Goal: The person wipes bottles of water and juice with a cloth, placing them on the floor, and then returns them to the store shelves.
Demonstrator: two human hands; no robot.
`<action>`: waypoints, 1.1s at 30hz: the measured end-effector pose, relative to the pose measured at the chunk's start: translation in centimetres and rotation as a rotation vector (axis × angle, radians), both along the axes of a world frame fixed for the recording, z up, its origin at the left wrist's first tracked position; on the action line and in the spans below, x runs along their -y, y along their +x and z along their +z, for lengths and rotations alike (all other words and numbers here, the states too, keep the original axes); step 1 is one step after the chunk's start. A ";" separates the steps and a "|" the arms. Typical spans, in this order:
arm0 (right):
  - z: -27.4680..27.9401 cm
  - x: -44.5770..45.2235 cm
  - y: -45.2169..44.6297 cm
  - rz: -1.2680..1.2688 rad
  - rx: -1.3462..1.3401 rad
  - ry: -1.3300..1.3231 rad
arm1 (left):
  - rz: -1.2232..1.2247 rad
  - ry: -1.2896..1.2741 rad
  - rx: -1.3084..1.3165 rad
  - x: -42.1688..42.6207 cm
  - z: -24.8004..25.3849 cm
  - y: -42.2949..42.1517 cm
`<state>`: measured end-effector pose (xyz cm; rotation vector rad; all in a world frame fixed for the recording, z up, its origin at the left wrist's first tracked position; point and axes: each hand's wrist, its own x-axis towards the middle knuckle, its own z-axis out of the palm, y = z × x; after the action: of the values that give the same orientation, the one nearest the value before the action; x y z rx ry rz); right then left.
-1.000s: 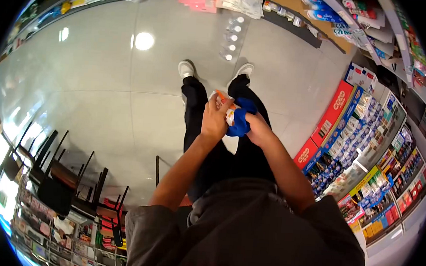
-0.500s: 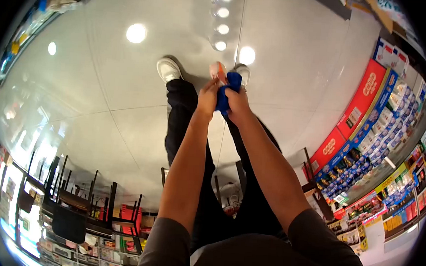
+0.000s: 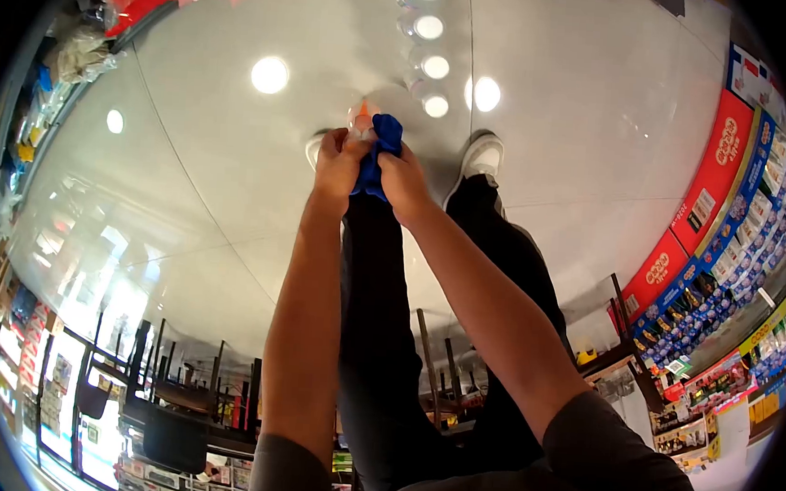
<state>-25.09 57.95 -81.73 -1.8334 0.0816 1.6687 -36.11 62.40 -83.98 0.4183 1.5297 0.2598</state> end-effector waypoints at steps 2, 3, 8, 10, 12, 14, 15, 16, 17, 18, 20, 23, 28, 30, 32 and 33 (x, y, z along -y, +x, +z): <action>-0.2 -4.1 -0.4 0.008 -0.018 0.008 | -0.012 0.022 -0.018 -5.1 2.2 0.3; -0.6 -6.1 -0.8 0.003 0.019 0.026 | 0.036 0.027 0.011 -7.0 2.1 0.3; -1.3 -16.4 0.0 0.113 0.173 -0.060 | 0.143 0.101 0.032 -16.0 -0.4 0.9; -2.5 -19.0 0.5 0.098 0.199 -0.018 | 0.210 0.153 -0.001 -18.4 -3.2 1.6; -5.2 -21.1 1.1 0.083 0.227 0.053 | 0.272 0.097 0.115 -20.8 -6.0 1.9; -7.4 -22.4 1.7 0.079 0.286 0.079 | 0.361 0.009 0.255 -22.8 -7.2 2.6; -6.8 -23.4 2.0 0.080 0.336 0.067 | 0.410 -0.008 0.260 -23.6 -7.6 3.2; -6.4 -24.2 2.3 0.082 0.384 0.053 | 0.386 -0.032 0.246 -24.5 -7.0 3.7; -5.9 -24.9 2.5 0.078 0.378 0.027 | 0.363 -0.056 0.231 -25.3 -6.3 4.2; -5.7 -25.4 2.8 0.073 0.372 0.001 | 0.338 -0.081 0.216 -26.0 -5.6 4.6; -5.1 -26.0 2.9 0.027 0.368 -0.021 | 0.293 -0.076 0.266 -26.6 -5.0 5.1; -4.5 -26.5 2.8 -0.074 0.384 0.040 | 0.268 -0.071 0.286 -27.6 -5.5 5.8; 1.5 -22.9 3.5 -0.073 0.380 0.237 | 0.290 -0.132 0.327 -28.9 -4.5 6.5; 7.9 -19.6 4.4 -0.108 0.149 0.142 | 0.162 -0.008 0.326 -28.8 -6.8 6.2; 12.6 -15.2 5.3 -0.237 -0.042 0.296 | 0.246 -0.054 0.201 -28.7 -4.3 7.7; 14.7 -13.8 5.8 -0.234 -0.051 0.325 | 0.243 -0.044 0.198 -29.0 -4.4 7.9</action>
<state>-19.24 71.79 -67.02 -1.4800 0.0417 1.4689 -28.20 91.38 -88.35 0.1657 1.3875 0.4432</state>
